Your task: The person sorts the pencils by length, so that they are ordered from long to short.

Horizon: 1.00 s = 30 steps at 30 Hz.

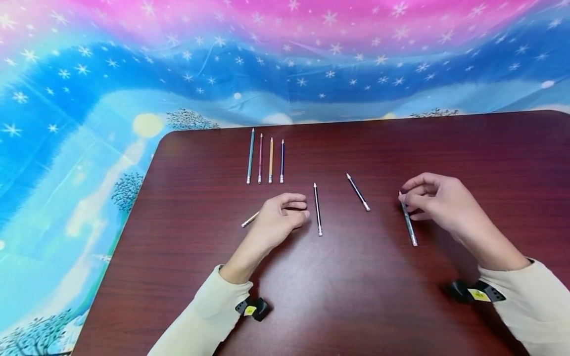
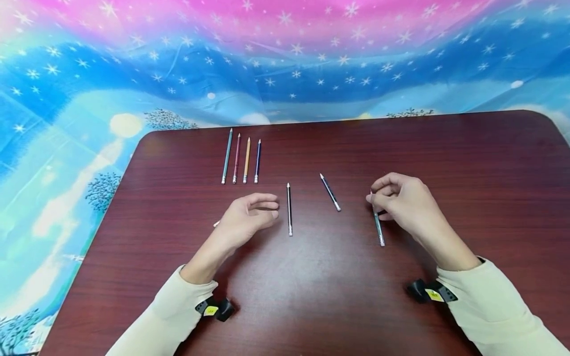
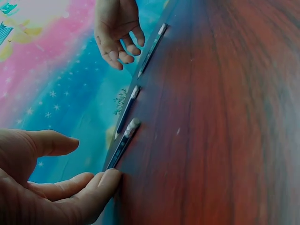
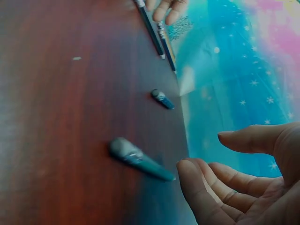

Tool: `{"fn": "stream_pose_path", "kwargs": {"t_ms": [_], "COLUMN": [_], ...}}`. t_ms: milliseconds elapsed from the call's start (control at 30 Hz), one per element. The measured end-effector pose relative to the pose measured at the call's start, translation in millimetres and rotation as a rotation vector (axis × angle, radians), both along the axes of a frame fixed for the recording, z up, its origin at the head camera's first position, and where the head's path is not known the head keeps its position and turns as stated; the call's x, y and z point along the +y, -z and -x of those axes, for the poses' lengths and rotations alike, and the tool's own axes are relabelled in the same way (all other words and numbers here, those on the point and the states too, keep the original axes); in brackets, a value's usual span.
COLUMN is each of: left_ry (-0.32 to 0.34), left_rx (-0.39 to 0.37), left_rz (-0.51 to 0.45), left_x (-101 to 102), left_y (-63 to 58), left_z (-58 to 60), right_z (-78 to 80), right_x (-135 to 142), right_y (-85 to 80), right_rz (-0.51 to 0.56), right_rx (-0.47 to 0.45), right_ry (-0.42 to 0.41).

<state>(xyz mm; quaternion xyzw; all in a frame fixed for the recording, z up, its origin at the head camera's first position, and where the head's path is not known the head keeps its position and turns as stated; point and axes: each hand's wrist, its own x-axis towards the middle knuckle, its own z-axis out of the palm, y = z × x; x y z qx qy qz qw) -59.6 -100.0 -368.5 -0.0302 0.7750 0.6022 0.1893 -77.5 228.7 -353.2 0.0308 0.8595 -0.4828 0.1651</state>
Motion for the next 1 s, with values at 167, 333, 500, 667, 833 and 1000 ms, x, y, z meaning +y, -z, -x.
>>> {"fn": "stream_pose_path", "kwargs": {"t_ms": [167,333,500,667,833,1000], "left_ry": [0.028,0.021,0.025,0.052,0.082,0.099], "left_rx": [0.028,0.060,0.074,0.110,0.158,0.175], "left_rz": [0.036,0.113,0.248,0.399,0.490,0.511], "left_x": [9,16,24,31,37,39], "left_y": [5.6,8.8,7.4,4.5,3.6,2.3], "left_z": [4.6,11.0,16.3,20.4,24.9,27.5], "right_z": [-7.7,-11.1,-13.3,-15.0,-15.3,-15.4], "right_x": [3,6,7,6,5,2], "right_y": [8.3,11.7,16.1,19.7,21.9,21.2], "right_rz": [-0.013,-0.030,-0.057,-0.083,-0.117,-0.250], "right_rx": [0.004,-0.007,-0.024,-0.014,0.014,0.085], "right_ry": [0.006,0.001,-0.012,-0.022,-0.028,-0.061]}}
